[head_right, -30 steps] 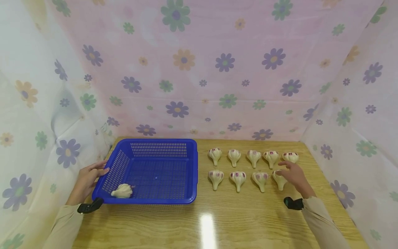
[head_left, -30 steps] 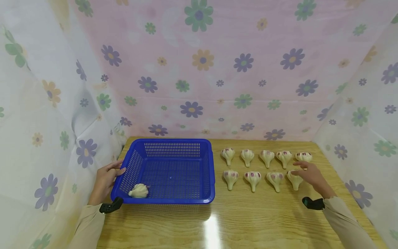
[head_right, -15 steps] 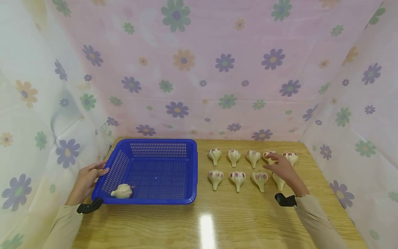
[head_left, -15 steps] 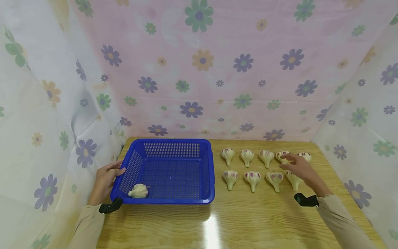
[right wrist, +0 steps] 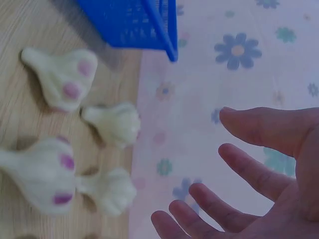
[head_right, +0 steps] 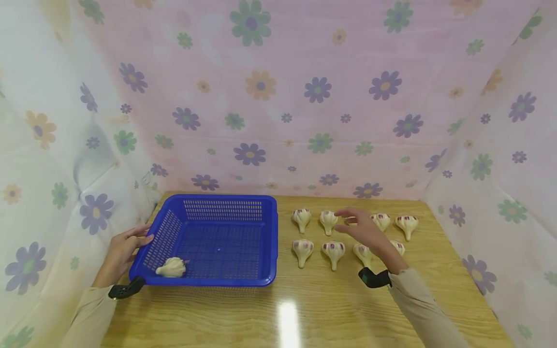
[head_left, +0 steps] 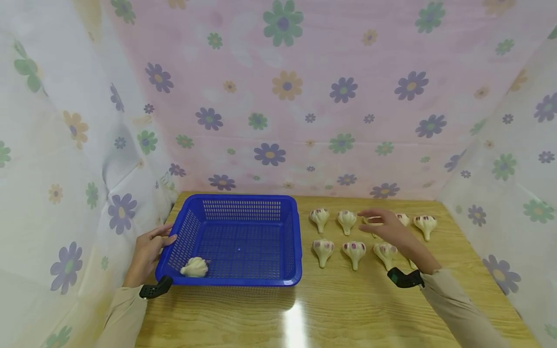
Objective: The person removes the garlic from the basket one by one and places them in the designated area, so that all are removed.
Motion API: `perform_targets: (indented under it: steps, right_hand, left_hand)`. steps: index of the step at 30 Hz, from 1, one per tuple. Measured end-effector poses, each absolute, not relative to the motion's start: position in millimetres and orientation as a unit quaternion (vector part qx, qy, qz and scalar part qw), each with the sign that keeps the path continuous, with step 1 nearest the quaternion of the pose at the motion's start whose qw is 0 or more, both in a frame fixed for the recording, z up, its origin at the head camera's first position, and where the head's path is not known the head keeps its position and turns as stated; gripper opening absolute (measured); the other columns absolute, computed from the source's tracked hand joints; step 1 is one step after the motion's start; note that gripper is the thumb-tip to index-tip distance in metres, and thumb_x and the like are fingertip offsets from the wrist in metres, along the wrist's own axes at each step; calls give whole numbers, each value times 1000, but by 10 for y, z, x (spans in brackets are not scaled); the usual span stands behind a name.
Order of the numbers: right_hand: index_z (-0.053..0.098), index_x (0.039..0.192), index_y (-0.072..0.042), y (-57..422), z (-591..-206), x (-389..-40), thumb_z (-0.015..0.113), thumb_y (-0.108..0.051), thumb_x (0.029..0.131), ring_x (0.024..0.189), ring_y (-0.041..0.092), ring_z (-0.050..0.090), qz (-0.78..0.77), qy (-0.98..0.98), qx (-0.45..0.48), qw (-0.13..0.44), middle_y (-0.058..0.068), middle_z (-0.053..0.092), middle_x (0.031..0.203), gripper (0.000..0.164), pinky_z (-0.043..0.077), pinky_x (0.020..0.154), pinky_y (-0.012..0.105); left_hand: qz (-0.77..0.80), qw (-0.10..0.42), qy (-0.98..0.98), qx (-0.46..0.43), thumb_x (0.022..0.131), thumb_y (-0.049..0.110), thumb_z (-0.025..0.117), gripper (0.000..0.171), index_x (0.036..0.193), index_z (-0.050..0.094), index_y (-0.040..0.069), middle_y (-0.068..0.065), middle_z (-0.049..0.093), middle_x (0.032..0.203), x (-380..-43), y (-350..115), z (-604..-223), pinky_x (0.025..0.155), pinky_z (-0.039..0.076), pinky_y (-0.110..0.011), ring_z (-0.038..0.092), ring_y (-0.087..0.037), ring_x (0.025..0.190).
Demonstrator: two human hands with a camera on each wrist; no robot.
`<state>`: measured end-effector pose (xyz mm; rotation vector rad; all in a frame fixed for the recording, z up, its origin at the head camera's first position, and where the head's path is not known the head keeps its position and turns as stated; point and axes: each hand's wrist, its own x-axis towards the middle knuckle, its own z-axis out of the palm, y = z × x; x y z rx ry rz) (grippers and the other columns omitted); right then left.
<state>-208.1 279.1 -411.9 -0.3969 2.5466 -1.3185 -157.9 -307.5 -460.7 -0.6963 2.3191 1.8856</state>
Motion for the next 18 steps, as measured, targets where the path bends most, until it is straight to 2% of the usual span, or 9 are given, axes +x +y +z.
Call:
perform_targets:
  steps: [5, 12, 18]
  right_hand:
    - [51, 131, -4, 2544, -4123, -2098, 63, -29, 91, 124, 45, 38, -481, 853, -149, 136, 21, 43, 137, 49, 40, 92, 57]
    - [52, 130, -7, 2135, -4074, -2111, 64, -30, 91, 123, 40, 42, -515, 825, -166, 162, 17, 45, 137, 47, 45, 90, 49]
    - [54, 127, -6, 1790, -4095, -2143, 65, -25, 90, 122, 38, 46, -546, 798, -184, 177, 17, 49, 133, 44, 44, 92, 48]
  left_hand:
    - [610, 33, 759, -227, 89, 17, 65, 58, 142, 43, 9, -11, 45, 131, -1569, -3079, -4597, 70, 51, -27, 55, -11, 87]
    - [607, 27, 761, -228, 89, 15, 65, 58, 142, 44, 8, -12, 47, 127, -1557, -3088, -4585, 70, 51, -27, 56, -11, 86]
    - [607, 27, 766, -212, 89, 15, 65, 58, 142, 44, 6, -15, 47, 127, -1561, -3063, -4586, 71, 52, -26, 56, -10, 85]
